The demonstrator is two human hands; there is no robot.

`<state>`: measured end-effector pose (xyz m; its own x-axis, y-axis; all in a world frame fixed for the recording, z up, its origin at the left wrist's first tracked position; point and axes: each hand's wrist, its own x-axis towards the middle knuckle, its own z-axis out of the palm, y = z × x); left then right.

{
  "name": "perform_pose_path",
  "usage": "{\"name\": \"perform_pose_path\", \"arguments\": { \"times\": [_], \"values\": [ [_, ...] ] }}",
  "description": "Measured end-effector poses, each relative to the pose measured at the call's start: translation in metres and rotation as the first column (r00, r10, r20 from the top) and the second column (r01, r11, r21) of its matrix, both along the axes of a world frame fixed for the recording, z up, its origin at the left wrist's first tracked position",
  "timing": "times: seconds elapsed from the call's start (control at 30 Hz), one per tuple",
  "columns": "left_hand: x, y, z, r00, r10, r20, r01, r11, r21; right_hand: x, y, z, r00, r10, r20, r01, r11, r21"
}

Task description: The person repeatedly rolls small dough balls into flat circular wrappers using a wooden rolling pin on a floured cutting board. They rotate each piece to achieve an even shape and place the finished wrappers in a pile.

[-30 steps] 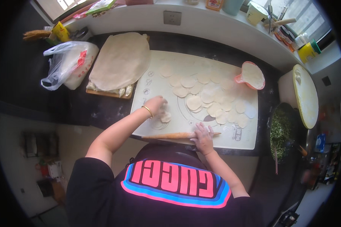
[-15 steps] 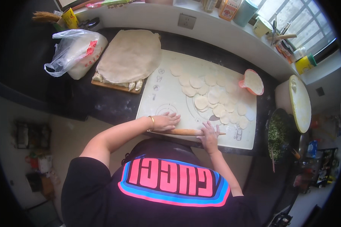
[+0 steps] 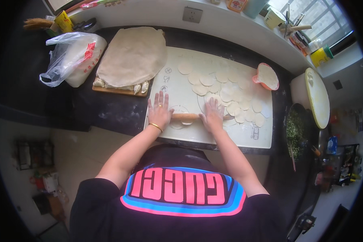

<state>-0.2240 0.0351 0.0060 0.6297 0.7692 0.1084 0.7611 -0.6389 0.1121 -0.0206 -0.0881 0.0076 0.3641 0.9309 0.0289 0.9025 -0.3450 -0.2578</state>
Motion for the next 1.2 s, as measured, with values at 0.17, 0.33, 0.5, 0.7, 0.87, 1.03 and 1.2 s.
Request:
{"name": "perform_pose_path", "arguments": {
  "times": [0.17, 0.33, 0.5, 0.7, 0.87, 1.03, 1.2],
  "values": [
    [-0.02, -0.018, 0.013, 0.977, -0.165, -0.134, 0.126, 0.957, -0.262, -0.023, -0.052, 0.013, 0.999, 0.037, -0.024, -0.041, 0.979, -0.201],
    [0.015, 0.021, -0.013, 0.999, 0.044, 0.015, -0.043, 0.994, -0.099, 0.006, 0.004, -0.001, 0.989, -0.054, 0.14, 0.056, 0.998, -0.015],
    [-0.015, -0.003, -0.005, 0.986, -0.161, -0.046, 0.15, 0.971, -0.184, -0.017, -0.04, 0.008, 0.998, 0.041, 0.054, -0.035, 0.993, -0.116],
    [0.011, 0.003, -0.005, 0.885, -0.301, 0.355, 0.422, 0.841, -0.339, -0.021, -0.07, -0.02, 0.995, 0.092, 0.042, -0.095, 0.991, 0.091],
    [0.057, 0.008, 0.012, 0.909, -0.384, 0.163, 0.408, 0.735, -0.542, -0.013, -0.08, -0.005, 0.979, 0.19, 0.077, -0.199, 0.969, 0.146],
    [0.025, -0.007, 0.026, 0.986, -0.162, -0.024, 0.116, 0.792, -0.599, -0.017, -0.1, 0.001, 0.996, 0.082, -0.045, -0.081, 0.997, 0.008],
    [-0.022, -0.016, -0.002, 0.992, -0.121, 0.029, 0.124, 0.983, -0.137, -0.024, -0.074, -0.002, 0.996, 0.009, -0.084, -0.013, 0.999, -0.048]
  ]
}}
